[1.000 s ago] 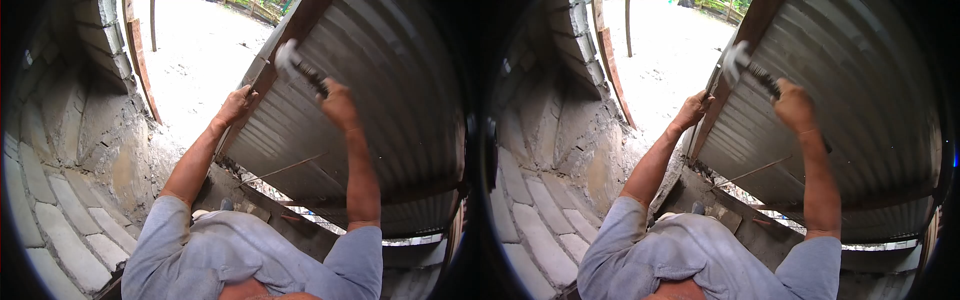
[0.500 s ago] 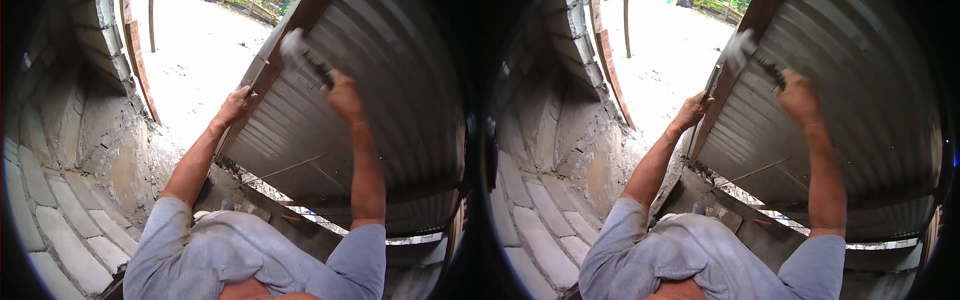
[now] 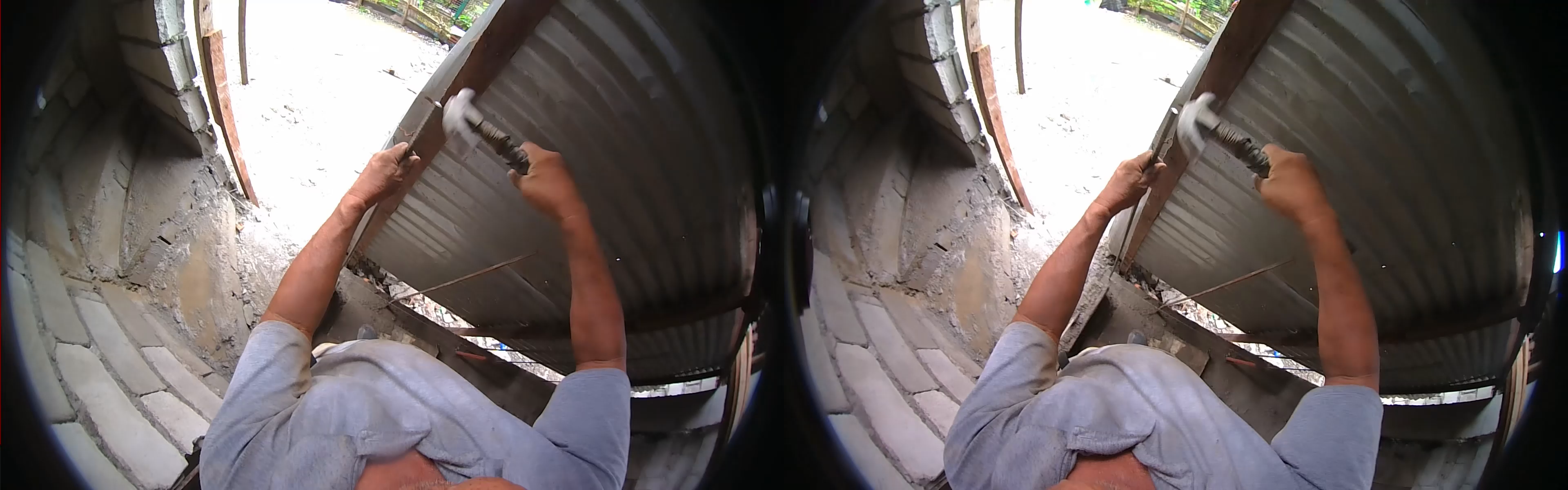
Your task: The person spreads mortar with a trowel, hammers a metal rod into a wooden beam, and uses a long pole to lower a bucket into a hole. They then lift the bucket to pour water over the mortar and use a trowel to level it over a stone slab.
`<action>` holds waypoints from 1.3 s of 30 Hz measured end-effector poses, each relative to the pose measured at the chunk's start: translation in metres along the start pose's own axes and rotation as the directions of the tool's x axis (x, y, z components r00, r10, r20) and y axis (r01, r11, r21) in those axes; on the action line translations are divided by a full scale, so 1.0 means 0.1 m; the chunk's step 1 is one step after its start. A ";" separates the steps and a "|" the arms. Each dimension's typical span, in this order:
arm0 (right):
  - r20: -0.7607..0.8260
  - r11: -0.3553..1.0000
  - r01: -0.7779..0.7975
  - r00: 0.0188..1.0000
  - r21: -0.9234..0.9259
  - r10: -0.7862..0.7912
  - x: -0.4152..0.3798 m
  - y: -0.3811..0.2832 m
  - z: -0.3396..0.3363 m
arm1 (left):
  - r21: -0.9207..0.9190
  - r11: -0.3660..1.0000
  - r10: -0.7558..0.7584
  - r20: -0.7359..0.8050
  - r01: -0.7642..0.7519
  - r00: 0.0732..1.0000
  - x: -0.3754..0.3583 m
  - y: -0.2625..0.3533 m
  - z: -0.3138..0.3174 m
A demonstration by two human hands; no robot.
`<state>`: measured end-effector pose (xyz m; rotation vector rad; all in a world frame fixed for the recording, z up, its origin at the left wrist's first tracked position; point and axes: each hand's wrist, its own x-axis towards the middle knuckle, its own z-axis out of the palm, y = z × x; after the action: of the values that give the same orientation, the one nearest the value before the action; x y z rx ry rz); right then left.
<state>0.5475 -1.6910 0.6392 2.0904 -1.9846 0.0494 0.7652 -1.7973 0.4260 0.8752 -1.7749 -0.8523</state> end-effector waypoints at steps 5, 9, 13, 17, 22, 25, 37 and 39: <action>-0.124 0.827 0.050 0.992 0.559 0.023 0.02 0.02 -0.56 | -0.059 0.988 -0.143 -0.003 0.142 0.990 0.28 -0.11 -0.28; -0.158 0.668 0.084 0.986 0.739 0.051 0.01 0.11 -0.58 | -0.010 1.000 -0.022 0.036 0.022 0.999 0.22 -0.03 0.00; -0.343 0.634 0.216 0.936 0.743 0.083 0.04 0.19 -0.66 | -0.030 0.999 -0.023 -0.037 0.022 0.999 0.17 -0.08 -0.01; -0.467 0.293 0.390 0.841 0.873 0.271 0.20 0.08 -0.98 | -0.018 1.000 -0.025 -0.033 0.024 0.999 0.13 -0.19 -0.06; -0.325 0.906 0.086 0.944 0.416 0.060 0.47 0.18 -0.21 | -0.012 0.999 -0.052 -0.011 0.052 0.999 0.10 -0.04 -0.11; -0.207 0.970 0.065 0.978 0.234 -0.015 0.43 0.07 -0.04 | -0.046 0.997 -0.058 0.002 0.058 0.998 0.04 -0.10 -0.10; -0.348 0.902 0.064 0.932 0.427 0.098 0.40 -0.10 -0.26 | -0.032 0.999 -0.044 -0.005 0.044 0.999 0.14 -0.08 -0.15; -0.257 0.994 0.094 0.961 -0.047 -0.103 0.36 -0.08 0.00 | -0.029 0.998 -0.047 -0.009 0.047 0.999 0.13 -0.07 -0.17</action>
<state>0.5578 -1.7256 0.6455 2.0403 -1.7155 0.2545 0.7784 -1.8148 0.4311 0.9037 -1.7354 -0.9008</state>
